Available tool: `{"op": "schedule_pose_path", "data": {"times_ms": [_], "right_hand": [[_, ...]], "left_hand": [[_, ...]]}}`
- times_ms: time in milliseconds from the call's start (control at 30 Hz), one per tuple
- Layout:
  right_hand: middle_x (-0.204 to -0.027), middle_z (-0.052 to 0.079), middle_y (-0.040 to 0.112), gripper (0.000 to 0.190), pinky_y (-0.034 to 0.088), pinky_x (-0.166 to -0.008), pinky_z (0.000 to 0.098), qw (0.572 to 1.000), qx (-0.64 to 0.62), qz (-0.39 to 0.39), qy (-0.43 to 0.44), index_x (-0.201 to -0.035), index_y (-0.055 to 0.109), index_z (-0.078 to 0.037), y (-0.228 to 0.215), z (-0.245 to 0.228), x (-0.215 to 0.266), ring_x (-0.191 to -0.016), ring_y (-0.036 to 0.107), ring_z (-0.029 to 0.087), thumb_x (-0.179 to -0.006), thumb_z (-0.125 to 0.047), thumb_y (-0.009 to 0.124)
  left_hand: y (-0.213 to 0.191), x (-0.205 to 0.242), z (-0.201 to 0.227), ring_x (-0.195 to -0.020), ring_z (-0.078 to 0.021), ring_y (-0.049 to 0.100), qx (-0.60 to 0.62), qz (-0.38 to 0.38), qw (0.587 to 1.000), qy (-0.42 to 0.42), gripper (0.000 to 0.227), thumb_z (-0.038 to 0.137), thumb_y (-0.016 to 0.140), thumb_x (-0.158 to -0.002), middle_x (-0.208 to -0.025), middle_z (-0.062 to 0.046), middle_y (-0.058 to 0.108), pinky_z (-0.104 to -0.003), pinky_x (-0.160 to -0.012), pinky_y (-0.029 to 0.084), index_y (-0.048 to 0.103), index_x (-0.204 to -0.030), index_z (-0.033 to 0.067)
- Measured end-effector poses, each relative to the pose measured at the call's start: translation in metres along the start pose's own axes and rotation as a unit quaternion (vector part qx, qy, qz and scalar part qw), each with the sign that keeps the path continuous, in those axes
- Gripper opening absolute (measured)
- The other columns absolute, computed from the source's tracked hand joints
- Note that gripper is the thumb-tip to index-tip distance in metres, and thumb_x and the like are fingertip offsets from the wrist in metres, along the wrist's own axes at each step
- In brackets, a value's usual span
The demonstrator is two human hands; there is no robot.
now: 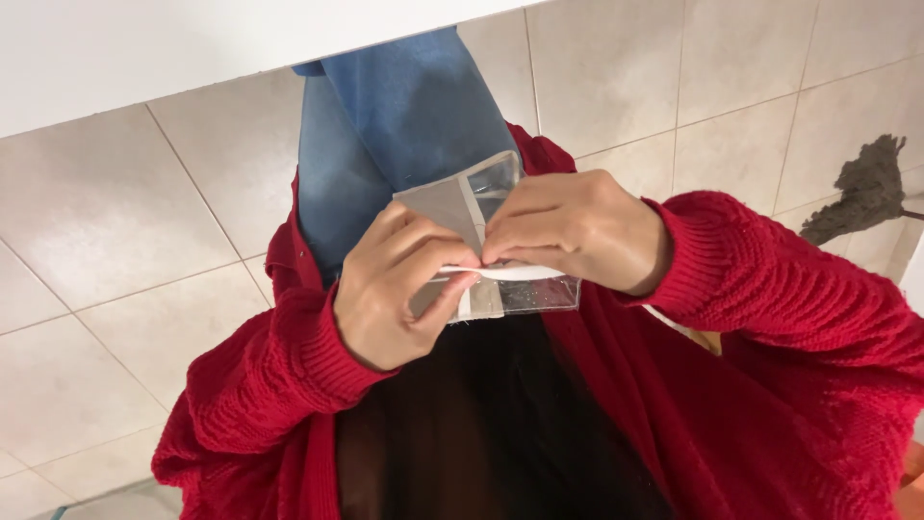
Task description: Hand-sewing a fabric strap onto a silver glittery pouch using a needle and thread.
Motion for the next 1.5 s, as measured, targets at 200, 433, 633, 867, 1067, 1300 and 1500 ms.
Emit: {"op": "schedule_pose_path", "data": {"times_ms": [200,433,633,867,1067,1300,1500], "right_hand": [[-0.092,0.007,0.071,0.012,0.059,-0.069,0.0301,0.996,0.089,-0.013,0.028,-0.090,0.069,-0.007,-0.007,0.005,-0.003,-0.082,0.069,0.022,-0.094,0.002,0.076],[-0.085,0.004,0.067,0.007,0.056,-0.063,0.0308,0.997,0.078,-0.016,0.012,-0.090,0.070,-0.004,-0.011,-0.018,-0.015,-0.077,0.065,0.020,-0.096,-0.005,0.073],[-0.104,-0.001,0.077,0.022,0.047,-0.079,0.0297,0.939,0.313,0.098,-0.102,-0.100,0.078,-0.014,0.000,-0.048,-0.011,-0.093,0.067,0.017,-0.088,-0.011,0.096],[-0.099,0.009,0.080,0.005,0.049,-0.067,0.0286,0.921,0.278,0.193,-0.194,-0.094,0.078,-0.007,0.008,-0.069,0.009,-0.091,0.078,0.018,-0.092,-0.003,0.080],[-0.112,0.010,0.075,0.022,0.072,-0.088,0.0340,0.980,-0.036,0.174,-0.092,-0.115,0.063,-0.006,-0.004,-0.061,0.041,-0.107,0.079,0.027,-0.096,-0.003,0.072],[-0.085,0.006,0.067,0.048,0.064,-0.061,0.0253,0.960,-0.157,0.198,-0.122,-0.130,0.050,0.000,-0.023,-0.061,0.054,-0.062,0.063,0.014,-0.091,0.025,0.064],[-0.083,0.010,0.057,0.008,0.042,-0.065,0.0326,0.957,0.223,0.184,0.020,-0.104,0.060,-0.003,-0.020,-0.025,0.006,-0.070,0.049,0.020,-0.105,0.005,0.062]], "left_hand": [[0.001,0.001,-0.003,-0.077,-0.0254,0.057,0.029,-0.001,0.999,-0.021,0.008,-0.001,0.072,-0.091,-0.092,-0.008,0.068,-0.038,-0.076,0.044,0.066,-0.093,0.0035],[-0.003,0.000,-0.004,-0.078,-0.0255,0.057,0.015,0.015,1.000,-0.024,0.005,-0.001,0.070,-0.092,-0.089,-0.008,0.068,-0.036,-0.076,0.047,0.066,-0.091,0.0023],[-0.008,0.000,-0.014,-0.081,-0.0251,0.061,0.023,0.021,0.997,-0.064,0.008,-0.001,0.073,-0.089,-0.089,-0.010,0.070,-0.033,-0.072,0.053,0.066,-0.092,0.0012],[-0.018,0.002,-0.014,-0.078,-0.0228,0.062,0.003,0.055,0.996,-0.063,0.010,-0.003,0.076,-0.089,-0.086,-0.008,0.070,-0.033,-0.071,0.050,0.068,-0.088,0.0026],[-0.034,0.008,-0.024,-0.076,-0.0213,0.066,0.006,0.104,0.991,-0.084,0.007,-0.003,0.078,-0.091,-0.087,-0.014,0.069,-0.029,-0.067,0.054,0.071,-0.092,-0.0009],[-0.033,0.020,-0.034,-0.074,-0.0161,0.060,-0.006,0.125,0.984,-0.126,0.011,0.002,0.074,-0.096,-0.080,-0.006,0.064,-0.025,-0.059,0.048,0.072,-0.106,-0.0027],[-0.024,0.018,-0.032,-0.083,-0.0221,0.066,-0.027,0.092,0.991,-0.098,0.016,0.004,0.064,-0.102,-0.097,-0.013,0.066,-0.029,-0.074,0.055,0.073,-0.115,-0.0008]]}}
Point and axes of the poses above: each hand's wrist, its own x-axis away from the middle knuckle, its own y-axis out of the palm, z = x × y, the point moved 7 cm from there along -x, towards the middle knuckle
